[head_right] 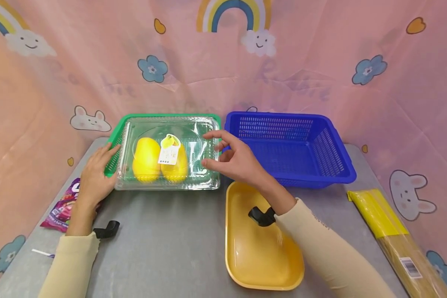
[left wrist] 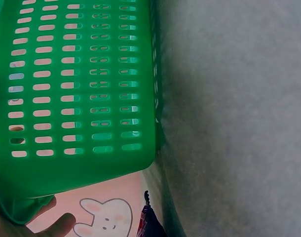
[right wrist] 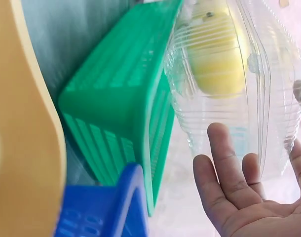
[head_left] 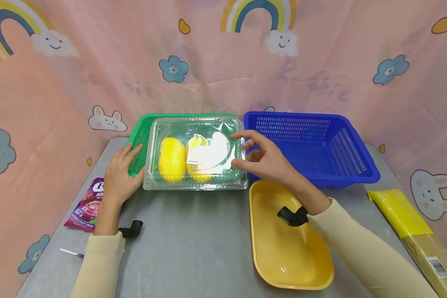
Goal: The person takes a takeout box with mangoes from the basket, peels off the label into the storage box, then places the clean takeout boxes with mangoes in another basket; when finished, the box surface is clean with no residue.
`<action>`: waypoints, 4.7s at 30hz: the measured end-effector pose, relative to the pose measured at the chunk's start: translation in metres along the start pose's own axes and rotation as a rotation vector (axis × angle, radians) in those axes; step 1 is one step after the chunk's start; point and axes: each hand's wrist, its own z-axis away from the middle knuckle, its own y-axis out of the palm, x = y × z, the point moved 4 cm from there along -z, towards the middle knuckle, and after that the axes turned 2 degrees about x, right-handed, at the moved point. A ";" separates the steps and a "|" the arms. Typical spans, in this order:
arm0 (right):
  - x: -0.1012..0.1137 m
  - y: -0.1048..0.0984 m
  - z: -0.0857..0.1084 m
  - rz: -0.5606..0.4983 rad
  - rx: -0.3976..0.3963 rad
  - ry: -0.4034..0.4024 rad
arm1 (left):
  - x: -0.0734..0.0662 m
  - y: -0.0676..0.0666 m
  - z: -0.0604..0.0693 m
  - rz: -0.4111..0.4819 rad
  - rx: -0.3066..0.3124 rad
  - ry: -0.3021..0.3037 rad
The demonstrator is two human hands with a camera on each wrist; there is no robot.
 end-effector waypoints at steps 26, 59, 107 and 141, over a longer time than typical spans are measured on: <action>0.004 0.043 0.075 -0.114 0.162 0.023 | -0.003 -0.001 0.003 0.016 0.039 -0.030; -0.018 0.080 0.092 0.170 0.126 0.159 | -0.002 0.001 0.002 0.022 0.017 -0.020; -0.023 0.037 0.076 0.274 0.231 0.129 | -0.085 -0.020 0.005 0.153 0.194 0.367; -0.013 0.043 0.072 0.220 0.253 -0.037 | -0.088 0.017 0.035 0.419 0.925 0.183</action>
